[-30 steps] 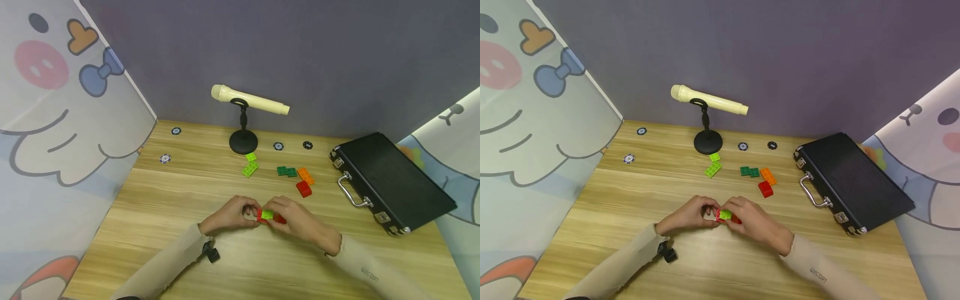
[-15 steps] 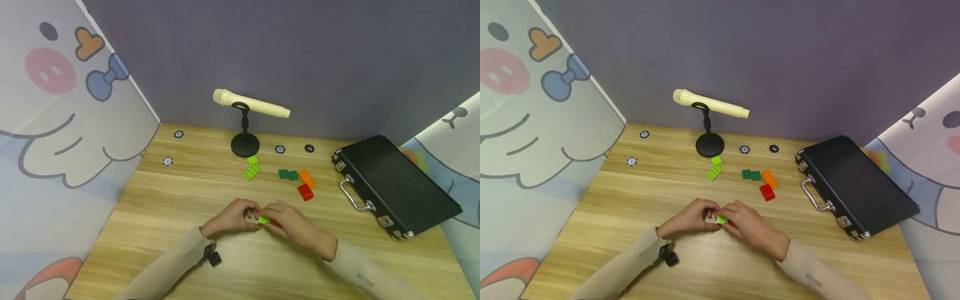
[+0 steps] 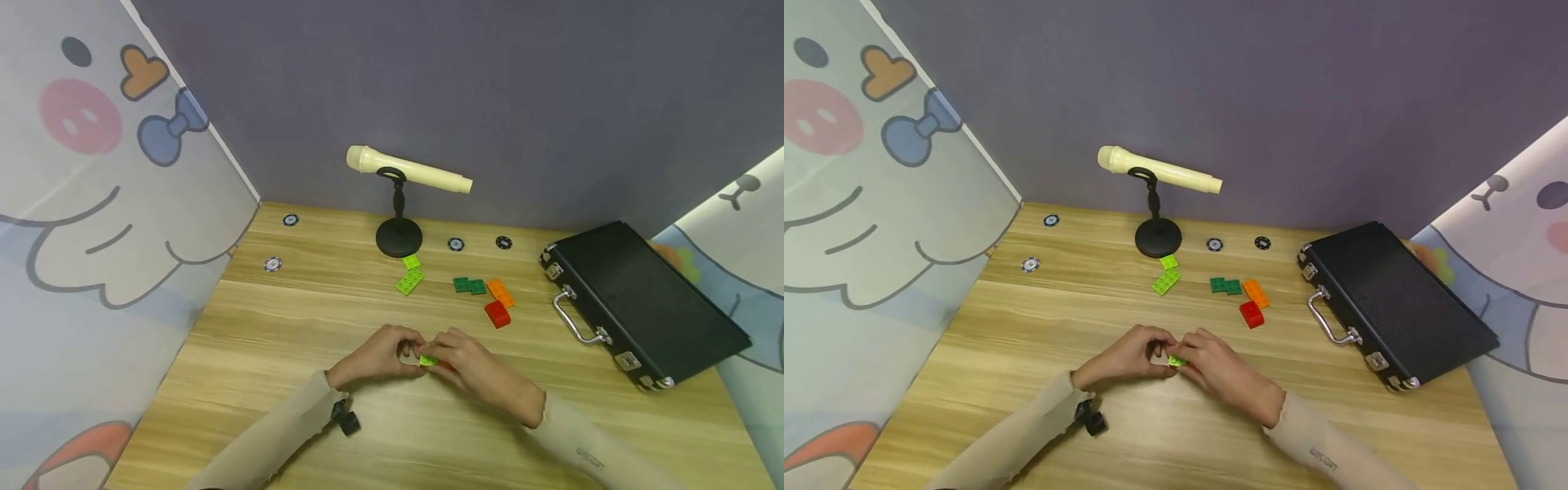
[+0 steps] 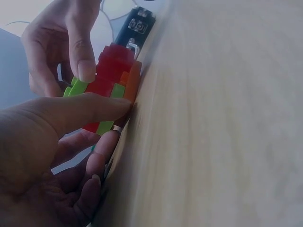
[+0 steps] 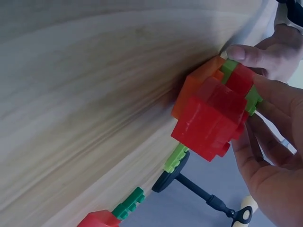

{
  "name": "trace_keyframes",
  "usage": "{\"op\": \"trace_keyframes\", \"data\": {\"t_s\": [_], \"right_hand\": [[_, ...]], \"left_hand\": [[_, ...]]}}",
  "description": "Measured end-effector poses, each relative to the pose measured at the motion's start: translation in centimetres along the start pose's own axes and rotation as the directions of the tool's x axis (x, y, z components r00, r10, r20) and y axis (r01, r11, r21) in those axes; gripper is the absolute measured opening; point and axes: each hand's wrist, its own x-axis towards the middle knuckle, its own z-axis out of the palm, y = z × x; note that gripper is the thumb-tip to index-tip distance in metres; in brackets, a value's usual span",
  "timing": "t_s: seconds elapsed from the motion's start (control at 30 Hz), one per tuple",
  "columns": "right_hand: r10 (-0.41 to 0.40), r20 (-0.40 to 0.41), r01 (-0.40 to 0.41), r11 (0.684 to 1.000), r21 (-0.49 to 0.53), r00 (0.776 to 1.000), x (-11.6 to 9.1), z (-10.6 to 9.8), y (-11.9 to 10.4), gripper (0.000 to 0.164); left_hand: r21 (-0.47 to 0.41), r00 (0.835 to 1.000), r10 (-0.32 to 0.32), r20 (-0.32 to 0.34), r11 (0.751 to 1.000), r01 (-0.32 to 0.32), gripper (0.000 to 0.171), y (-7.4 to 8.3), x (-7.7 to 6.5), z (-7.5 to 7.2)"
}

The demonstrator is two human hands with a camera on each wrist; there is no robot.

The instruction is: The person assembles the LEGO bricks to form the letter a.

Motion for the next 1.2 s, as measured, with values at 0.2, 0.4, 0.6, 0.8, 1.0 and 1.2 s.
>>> {"op": "trace_keyframes", "data": {"t_s": [0.2,0.4,0.6,0.8,1.0,1.2], "right_hand": [[0.003,-0.021,-0.003,1.000,0.007,1.000,0.0,0.0,0.2,0.028],[0.037,0.004,-0.037,0.999,0.026,0.999,-0.1,-0.1,0.2,0.027],[0.045,0.097,-0.054,0.994,0.092,0.994,1.1,-1.9,2.0,0.029],[0.126,0.035,-0.127,0.991,0.039,0.991,3.7,-4.9,8.0,0.026],[0.258,0.117,-0.254,0.966,-0.048,0.959,4.9,-5.3,12.3,0.034],[0.290,0.167,-0.276,0.955,-0.106,0.942,5.7,-4.5,13.7,0.033]], "left_hand": [[-0.006,1.000,0.014,-0.011,1.000,-0.014,0.031,0.3,0.1,-0.2],[-0.007,1.000,0.009,-0.011,1.000,-0.009,0.030,0.2,-0.1,0.0],[-0.023,1.000,0.003,-0.013,1.000,-0.003,0.031,0.4,-0.4,-0.1],[-0.030,1.000,-0.019,-0.025,0.999,0.018,0.033,0.4,-0.3,-0.2],[-0.033,0.999,-0.034,-0.012,0.999,0.033,0.034,0.2,-0.4,0.0],[-0.037,0.999,-0.035,-0.015,0.999,0.035,0.035,0.3,-0.4,-0.1]]}}
